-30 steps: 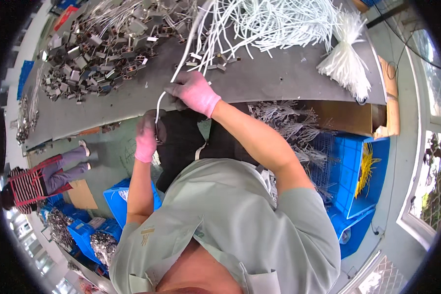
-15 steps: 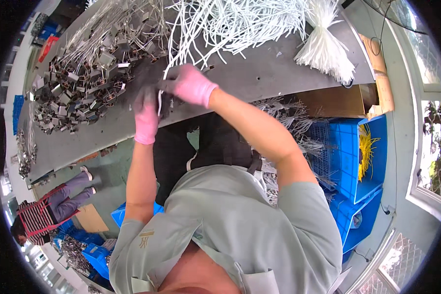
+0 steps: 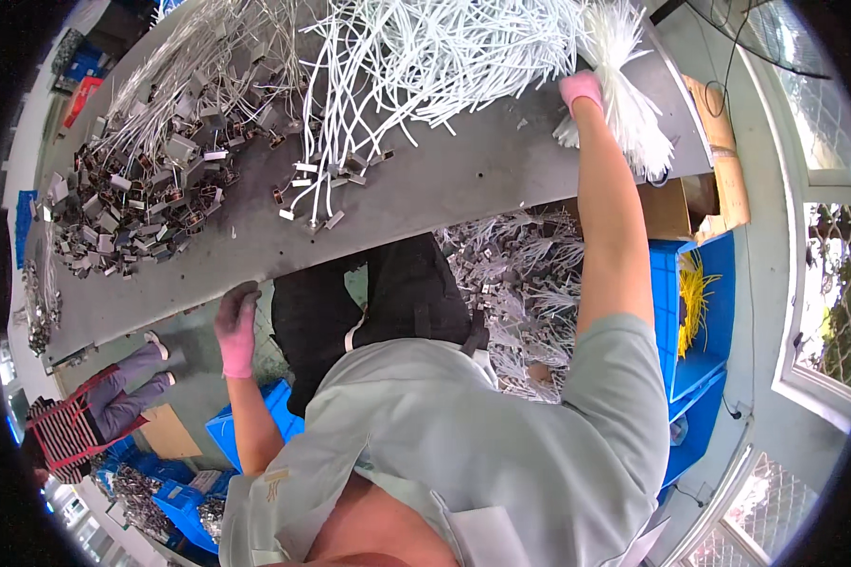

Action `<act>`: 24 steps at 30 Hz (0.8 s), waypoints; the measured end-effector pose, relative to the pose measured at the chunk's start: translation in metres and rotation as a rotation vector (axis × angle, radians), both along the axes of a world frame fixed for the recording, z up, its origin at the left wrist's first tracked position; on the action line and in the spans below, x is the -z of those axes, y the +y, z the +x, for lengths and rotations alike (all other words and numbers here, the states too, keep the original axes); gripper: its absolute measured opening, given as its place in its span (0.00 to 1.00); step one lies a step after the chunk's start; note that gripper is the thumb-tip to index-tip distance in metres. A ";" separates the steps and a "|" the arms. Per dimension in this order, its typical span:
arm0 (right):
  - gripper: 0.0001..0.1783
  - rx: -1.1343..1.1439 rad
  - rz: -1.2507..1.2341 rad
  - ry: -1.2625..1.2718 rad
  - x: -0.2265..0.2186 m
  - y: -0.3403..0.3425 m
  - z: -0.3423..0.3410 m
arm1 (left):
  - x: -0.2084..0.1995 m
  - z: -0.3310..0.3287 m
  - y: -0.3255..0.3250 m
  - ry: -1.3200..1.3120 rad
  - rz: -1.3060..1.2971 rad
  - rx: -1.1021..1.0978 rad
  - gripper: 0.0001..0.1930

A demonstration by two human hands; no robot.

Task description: Manually bundling and tying electronic wires or components together at a workbench.

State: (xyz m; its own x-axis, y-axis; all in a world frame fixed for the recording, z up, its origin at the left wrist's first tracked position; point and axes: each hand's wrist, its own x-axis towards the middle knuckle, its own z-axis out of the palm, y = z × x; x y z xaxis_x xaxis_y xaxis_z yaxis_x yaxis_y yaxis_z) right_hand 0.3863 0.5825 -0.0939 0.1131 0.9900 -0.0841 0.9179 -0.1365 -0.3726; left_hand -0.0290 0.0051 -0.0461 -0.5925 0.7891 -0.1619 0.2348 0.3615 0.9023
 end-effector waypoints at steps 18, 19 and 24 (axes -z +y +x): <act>0.15 -0.502 -0.621 0.770 -0.017 -0.252 -0.036 | -0.027 0.004 0.041 0.286 0.132 0.134 0.13; 0.15 -0.390 -0.821 0.838 -0.040 -0.271 -0.052 | -0.032 0.004 0.043 0.300 0.122 0.103 0.13; 0.16 -0.368 -0.744 1.080 -0.055 -0.292 -0.078 | -0.070 0.004 0.066 0.687 0.280 -0.012 0.17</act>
